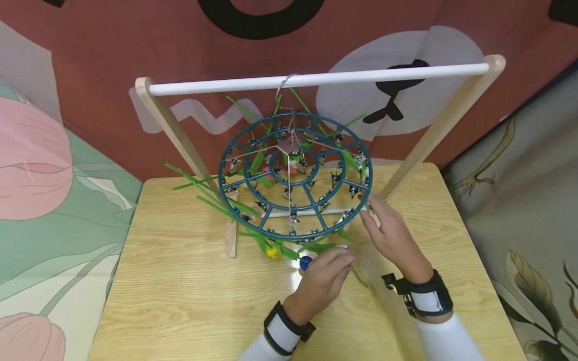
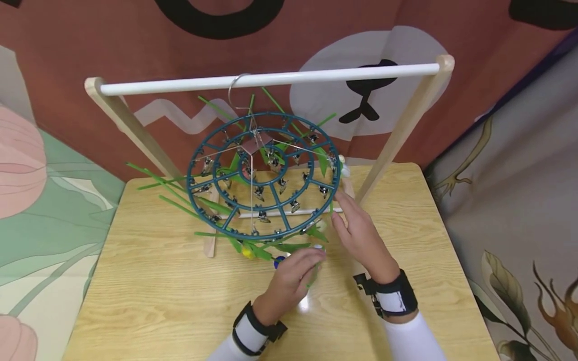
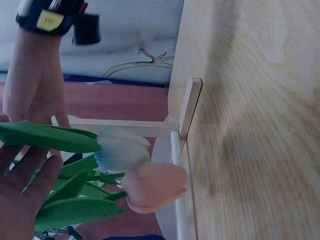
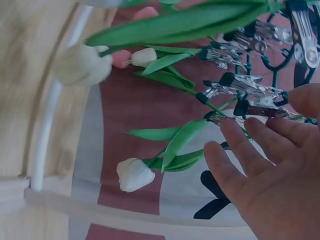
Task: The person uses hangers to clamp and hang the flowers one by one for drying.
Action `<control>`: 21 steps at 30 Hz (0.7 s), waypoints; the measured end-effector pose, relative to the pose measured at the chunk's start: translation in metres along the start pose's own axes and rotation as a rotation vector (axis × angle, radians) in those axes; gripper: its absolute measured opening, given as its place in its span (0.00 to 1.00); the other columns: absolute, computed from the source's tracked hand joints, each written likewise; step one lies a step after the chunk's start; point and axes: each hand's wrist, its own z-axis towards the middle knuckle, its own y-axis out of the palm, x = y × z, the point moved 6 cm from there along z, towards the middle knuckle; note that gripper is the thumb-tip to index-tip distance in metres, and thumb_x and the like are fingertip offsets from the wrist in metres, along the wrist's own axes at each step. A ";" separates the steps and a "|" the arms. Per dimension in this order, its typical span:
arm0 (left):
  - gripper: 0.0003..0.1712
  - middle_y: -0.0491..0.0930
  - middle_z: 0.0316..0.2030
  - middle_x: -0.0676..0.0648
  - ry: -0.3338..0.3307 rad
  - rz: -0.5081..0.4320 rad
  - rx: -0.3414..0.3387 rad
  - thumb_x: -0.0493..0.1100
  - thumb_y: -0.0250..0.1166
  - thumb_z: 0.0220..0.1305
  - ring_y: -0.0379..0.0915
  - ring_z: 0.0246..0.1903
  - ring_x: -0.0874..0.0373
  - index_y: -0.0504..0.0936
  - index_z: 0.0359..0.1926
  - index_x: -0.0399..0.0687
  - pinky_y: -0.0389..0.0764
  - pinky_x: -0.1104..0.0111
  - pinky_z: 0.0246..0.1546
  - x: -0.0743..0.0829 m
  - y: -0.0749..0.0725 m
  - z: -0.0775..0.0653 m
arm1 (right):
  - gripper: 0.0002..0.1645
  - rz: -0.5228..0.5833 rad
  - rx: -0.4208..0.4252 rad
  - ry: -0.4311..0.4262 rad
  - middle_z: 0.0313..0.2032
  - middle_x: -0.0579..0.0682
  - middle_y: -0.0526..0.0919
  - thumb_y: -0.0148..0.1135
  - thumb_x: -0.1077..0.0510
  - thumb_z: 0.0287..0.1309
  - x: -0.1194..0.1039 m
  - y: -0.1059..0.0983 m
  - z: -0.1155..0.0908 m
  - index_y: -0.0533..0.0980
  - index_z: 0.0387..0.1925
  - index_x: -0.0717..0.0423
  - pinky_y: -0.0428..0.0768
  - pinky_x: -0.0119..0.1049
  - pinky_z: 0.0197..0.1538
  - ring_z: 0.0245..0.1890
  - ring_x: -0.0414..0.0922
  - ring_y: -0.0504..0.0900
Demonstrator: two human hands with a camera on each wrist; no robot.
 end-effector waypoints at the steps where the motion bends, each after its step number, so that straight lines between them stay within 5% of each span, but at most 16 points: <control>1: 0.13 0.83 0.51 0.46 0.001 0.004 -0.007 0.32 0.63 0.71 0.82 0.55 0.57 0.83 0.54 0.41 0.77 0.75 0.64 0.001 0.001 0.000 | 0.36 0.034 0.003 0.008 0.73 0.58 0.71 0.53 0.64 0.76 0.000 -0.001 0.003 0.59 0.80 0.46 0.80 0.60 0.61 0.64 0.60 0.79; 4: 0.15 0.83 0.51 0.46 0.013 0.003 -0.013 0.32 0.65 0.69 0.82 0.54 0.57 0.83 0.55 0.41 0.77 0.75 0.64 0.002 0.002 0.000 | 0.34 0.114 0.021 0.022 0.73 0.54 0.71 0.52 0.64 0.77 0.001 -0.003 0.011 0.60 0.79 0.44 0.81 0.44 0.64 0.65 0.53 0.78; 8: 0.15 0.83 0.51 0.47 0.026 0.015 -0.008 0.33 0.65 0.70 0.82 0.54 0.58 0.83 0.56 0.42 0.76 0.74 0.65 0.003 0.005 0.001 | 0.26 0.211 0.092 0.027 0.61 0.55 0.83 0.55 0.68 0.74 0.002 -0.009 0.016 0.75 0.68 0.53 0.79 0.20 0.53 0.53 0.35 0.81; 15: 0.12 0.84 0.51 0.46 0.049 0.158 -0.048 0.37 0.63 0.73 0.81 0.54 0.58 0.83 0.54 0.42 0.76 0.73 0.66 0.009 0.009 0.008 | 0.18 0.407 0.104 -0.007 0.47 0.40 0.86 0.60 0.75 0.66 0.001 -0.017 0.018 0.81 0.55 0.65 0.83 0.22 0.43 0.41 0.36 0.83; 21: 0.14 0.84 0.53 0.46 0.061 0.192 -0.059 0.37 0.59 0.75 0.82 0.55 0.58 0.81 0.57 0.39 0.78 0.75 0.62 0.013 0.009 0.015 | 0.15 0.542 0.008 0.053 0.43 0.43 0.84 0.60 0.79 0.60 -0.004 -0.016 0.015 0.77 0.48 0.70 0.84 0.24 0.41 0.39 0.37 0.82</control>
